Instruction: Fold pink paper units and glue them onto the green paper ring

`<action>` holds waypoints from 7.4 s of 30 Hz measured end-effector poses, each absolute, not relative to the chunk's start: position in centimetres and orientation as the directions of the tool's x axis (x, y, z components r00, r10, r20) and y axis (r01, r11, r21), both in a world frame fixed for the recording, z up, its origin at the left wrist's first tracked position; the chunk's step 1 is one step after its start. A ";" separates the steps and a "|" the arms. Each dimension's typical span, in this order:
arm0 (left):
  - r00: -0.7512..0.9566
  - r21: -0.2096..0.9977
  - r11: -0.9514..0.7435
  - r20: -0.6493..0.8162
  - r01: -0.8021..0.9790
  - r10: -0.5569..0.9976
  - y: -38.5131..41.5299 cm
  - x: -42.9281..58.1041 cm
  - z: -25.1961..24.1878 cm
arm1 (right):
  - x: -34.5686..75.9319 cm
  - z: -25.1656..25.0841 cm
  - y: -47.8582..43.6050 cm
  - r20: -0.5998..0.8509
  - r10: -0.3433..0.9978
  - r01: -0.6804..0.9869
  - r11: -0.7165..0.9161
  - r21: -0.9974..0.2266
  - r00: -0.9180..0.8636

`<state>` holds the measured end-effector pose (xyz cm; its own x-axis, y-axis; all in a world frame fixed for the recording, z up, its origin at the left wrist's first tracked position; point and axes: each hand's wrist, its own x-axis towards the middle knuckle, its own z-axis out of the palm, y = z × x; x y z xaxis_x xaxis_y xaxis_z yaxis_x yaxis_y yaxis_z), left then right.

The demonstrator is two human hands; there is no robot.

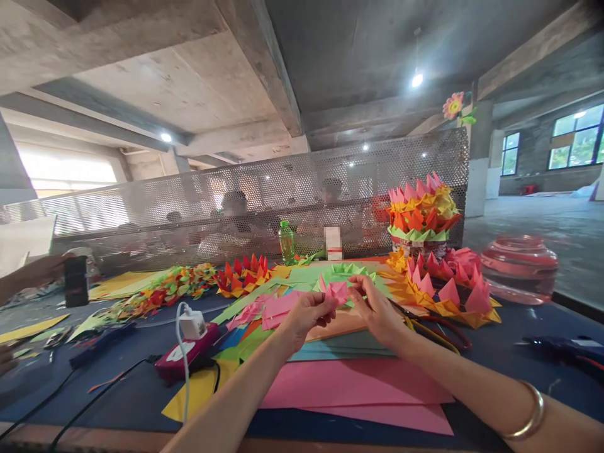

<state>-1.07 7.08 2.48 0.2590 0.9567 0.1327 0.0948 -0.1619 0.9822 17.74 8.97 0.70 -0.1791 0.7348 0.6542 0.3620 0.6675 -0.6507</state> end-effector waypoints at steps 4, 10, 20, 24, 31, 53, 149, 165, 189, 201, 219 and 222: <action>0.283 0.977 -0.159 0.114 0.141 0.952 7.1 -1.1 2.4 | 17.7 0.6 9.2 0.637 0.747 0.335 0.660 -0.673 -0.190; 0.280 0.969 -0.164 0.108 0.187 0.954 7.1 -1.1 2.2 | 17.6 0.3 9.3 0.627 0.742 0.313 0.670 -0.674 -0.238; 0.234 0.966 -0.166 0.118 0.198 0.965 7.6 -1.2 1.8 | 17.5 0.5 9.1 0.611 0.745 0.307 0.667 -0.679 -0.266; 0.227 0.971 -0.169 0.128 0.170 0.965 7.3 -1.1 2.2 | 17.5 0.6 8.9 0.600 0.751 0.306 0.661 -0.685 -0.276; 0.190 0.981 -0.164 0.142 0.106 0.972 6.8 -0.9 2.9 | 17.5 0.5 8.9 0.590 0.756 0.310 0.654 -0.690 -0.282; 0.193 0.989 -0.143 0.133 0.043 0.972 7.0 -0.8 3.0 | 17.5 0.6 9.0 0.614 0.740 0.303 0.673 -0.675 -0.275; 0.784 -0.024 -0.838 0.367 0.545 0.500 -0.4 -1.4 1.4 | 22.3 -1.2 3.1 0.513 0.489 0.440 0.870 -0.224 -0.706; 0.566 0.452 -0.741 0.478 0.497 0.671 0.2 -0.5 -0.4 | 21.9 -1.0 2.4 0.412 0.670 0.433 0.727 -0.533 -0.617; 0.438 0.596 -0.498 0.256 0.630 0.861 0.6 0.2 -0.2 | 21.7 -0.8 2.9 0.288 0.765 0.524 0.616 -0.589 -0.575; 0.438 0.609 -0.496 0.257 0.618 0.862 0.8 0.2 -0.1 | 21.8 -0.1 3.2 0.227 0.784 0.512 0.565 -0.647 -0.578; 0.406 0.618 -0.469 0.253 0.630 0.878 0.6 0.5 0.2 | 21.8 -0.4 3.2 0.252 0.749 0.522 0.622 -0.583 -0.612; 0.391 0.657 -0.415 0.193 0.630 0.900 0.7 0.4 0.1 | 21.8 -0.3 3.2 0.243 0.746 0.527 0.626 -0.575 -0.620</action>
<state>0.37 0.65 0.12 0.3911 0.8999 0.1928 0.6301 -0.4145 0.6566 21.80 3.23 -0.31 -0.6200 0.7459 0.2432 0.5269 0.6255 -0.5754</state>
